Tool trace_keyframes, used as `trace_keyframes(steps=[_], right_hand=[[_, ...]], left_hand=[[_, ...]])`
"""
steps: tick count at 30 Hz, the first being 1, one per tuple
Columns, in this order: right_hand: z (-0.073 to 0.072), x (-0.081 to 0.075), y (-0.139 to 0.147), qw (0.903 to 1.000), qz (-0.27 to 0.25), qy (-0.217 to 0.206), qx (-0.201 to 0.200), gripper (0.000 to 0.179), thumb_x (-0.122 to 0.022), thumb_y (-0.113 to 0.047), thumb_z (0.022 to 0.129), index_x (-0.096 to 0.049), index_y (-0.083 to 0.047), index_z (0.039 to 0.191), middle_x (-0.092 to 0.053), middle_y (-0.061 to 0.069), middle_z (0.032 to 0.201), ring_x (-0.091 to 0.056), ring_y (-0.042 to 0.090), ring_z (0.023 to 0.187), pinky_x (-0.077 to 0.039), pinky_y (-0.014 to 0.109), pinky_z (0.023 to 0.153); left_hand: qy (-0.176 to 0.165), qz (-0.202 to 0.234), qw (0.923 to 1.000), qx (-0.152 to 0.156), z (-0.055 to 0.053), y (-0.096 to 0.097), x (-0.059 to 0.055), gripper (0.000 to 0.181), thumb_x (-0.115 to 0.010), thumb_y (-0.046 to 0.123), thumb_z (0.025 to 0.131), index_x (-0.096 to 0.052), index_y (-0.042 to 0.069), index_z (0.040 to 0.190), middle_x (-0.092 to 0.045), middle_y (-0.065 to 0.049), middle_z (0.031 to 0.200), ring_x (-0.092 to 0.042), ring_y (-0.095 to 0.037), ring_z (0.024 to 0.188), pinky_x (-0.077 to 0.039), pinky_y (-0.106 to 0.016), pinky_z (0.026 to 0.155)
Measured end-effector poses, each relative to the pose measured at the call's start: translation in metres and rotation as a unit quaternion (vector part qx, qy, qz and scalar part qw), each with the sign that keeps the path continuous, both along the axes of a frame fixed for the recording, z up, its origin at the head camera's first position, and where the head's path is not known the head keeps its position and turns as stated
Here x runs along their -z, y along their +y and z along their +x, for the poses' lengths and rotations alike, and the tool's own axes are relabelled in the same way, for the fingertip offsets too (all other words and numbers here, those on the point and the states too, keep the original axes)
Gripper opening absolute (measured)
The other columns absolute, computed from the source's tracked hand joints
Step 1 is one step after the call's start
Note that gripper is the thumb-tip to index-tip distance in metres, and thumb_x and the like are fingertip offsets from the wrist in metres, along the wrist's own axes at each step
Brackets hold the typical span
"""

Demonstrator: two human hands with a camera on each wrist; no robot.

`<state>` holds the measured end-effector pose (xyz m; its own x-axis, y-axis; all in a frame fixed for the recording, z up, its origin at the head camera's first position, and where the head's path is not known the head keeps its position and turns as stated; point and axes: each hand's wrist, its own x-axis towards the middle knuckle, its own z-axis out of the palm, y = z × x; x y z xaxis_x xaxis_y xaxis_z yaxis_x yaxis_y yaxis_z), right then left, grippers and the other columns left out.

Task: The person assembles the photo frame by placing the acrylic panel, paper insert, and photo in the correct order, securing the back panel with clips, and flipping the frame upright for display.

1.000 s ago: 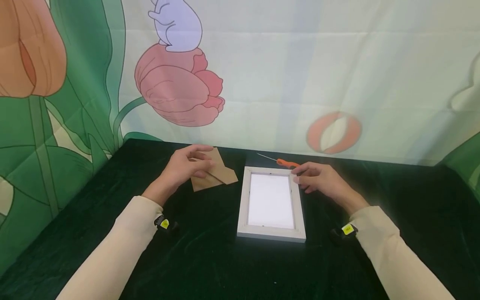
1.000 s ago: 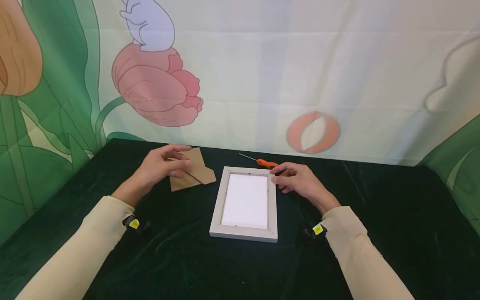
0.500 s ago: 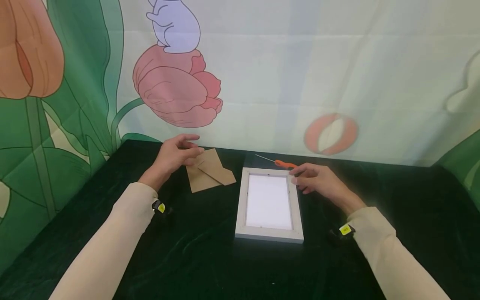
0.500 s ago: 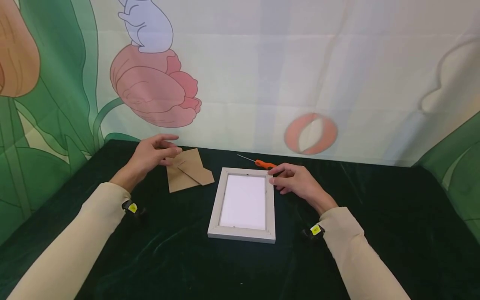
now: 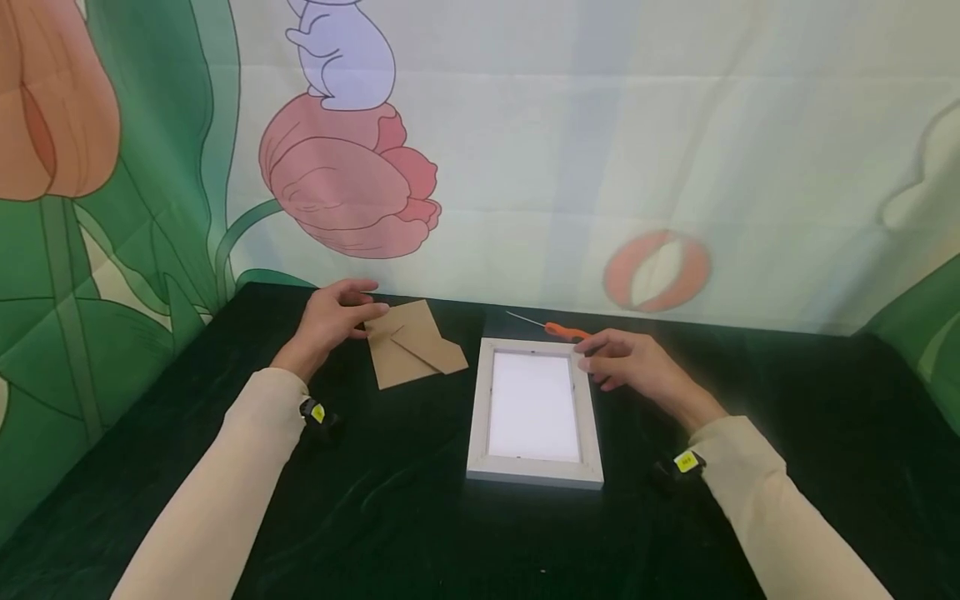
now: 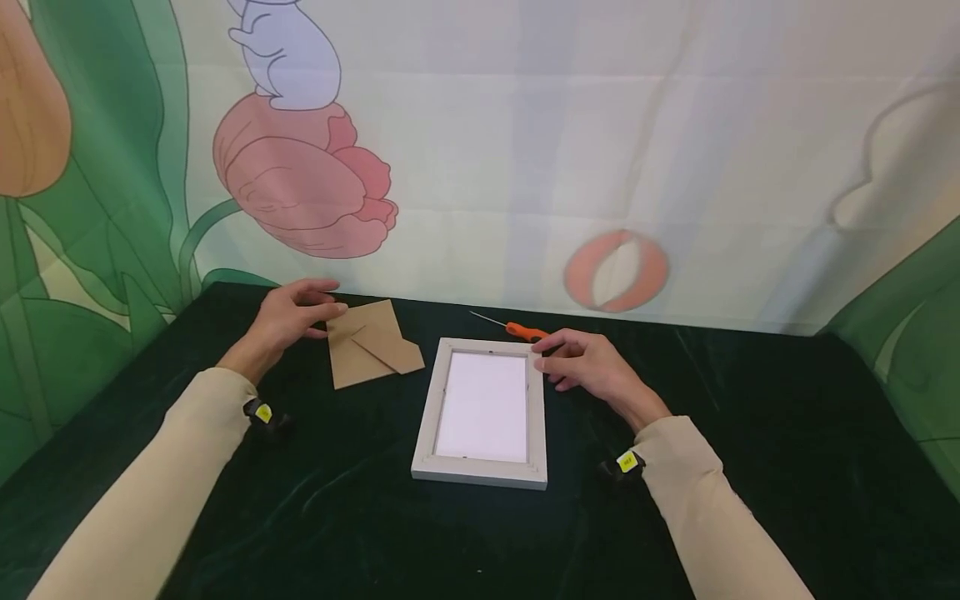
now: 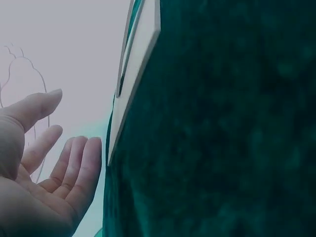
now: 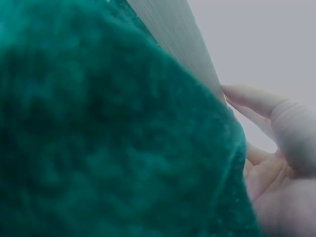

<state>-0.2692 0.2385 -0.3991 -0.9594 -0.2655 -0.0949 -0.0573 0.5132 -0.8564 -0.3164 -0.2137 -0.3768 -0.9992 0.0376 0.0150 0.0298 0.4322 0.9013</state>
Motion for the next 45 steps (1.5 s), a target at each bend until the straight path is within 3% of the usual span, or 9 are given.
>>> trace_keyframes(steps=[16,32,45], right_hand=[[-0.001,0.007,-0.004,1.0,-0.002,0.007,0.005,0.045,-0.079,-0.038,0.098,-0.07,-0.013,0.134,-0.068,0.011,0.131,-0.07,0.032,0.1,-0.06,0.038,0.089],[0.002,0.005,-0.001,0.9999,0.003,0.007,0.007,0.046,-0.078,-0.036,0.098,-0.069,-0.013,0.137,-0.068,0.013,0.131,-0.069,0.032,0.103,-0.06,0.038,0.09],[0.002,0.003,-0.001,0.9999,0.004,0.006,0.008,0.047,-0.077,-0.037,0.099,-0.068,-0.013,0.138,-0.067,0.014,0.133,-0.069,0.032,0.105,-0.06,0.038,0.091]], left_hand=[[-0.066,-0.015,0.9976,-0.008,-0.001,-0.016,0.01,0.062,-0.072,0.018,0.104,-0.045,0.0,0.157,-0.05,-0.028,0.15,-0.059,-0.043,0.129,-0.051,-0.046,0.108],[-0.079,-0.07,0.9941,0.025,-0.005,-0.017,0.01,0.068,-0.078,0.02,0.098,-0.048,-0.001,0.155,-0.047,-0.028,0.152,-0.06,-0.043,0.125,-0.047,-0.051,0.113],[-0.092,-0.135,0.9862,0.026,-0.007,-0.013,0.006,0.071,-0.082,0.027,0.095,-0.05,0.0,0.152,-0.052,-0.027,0.148,-0.059,-0.045,0.128,-0.039,-0.062,0.116]])
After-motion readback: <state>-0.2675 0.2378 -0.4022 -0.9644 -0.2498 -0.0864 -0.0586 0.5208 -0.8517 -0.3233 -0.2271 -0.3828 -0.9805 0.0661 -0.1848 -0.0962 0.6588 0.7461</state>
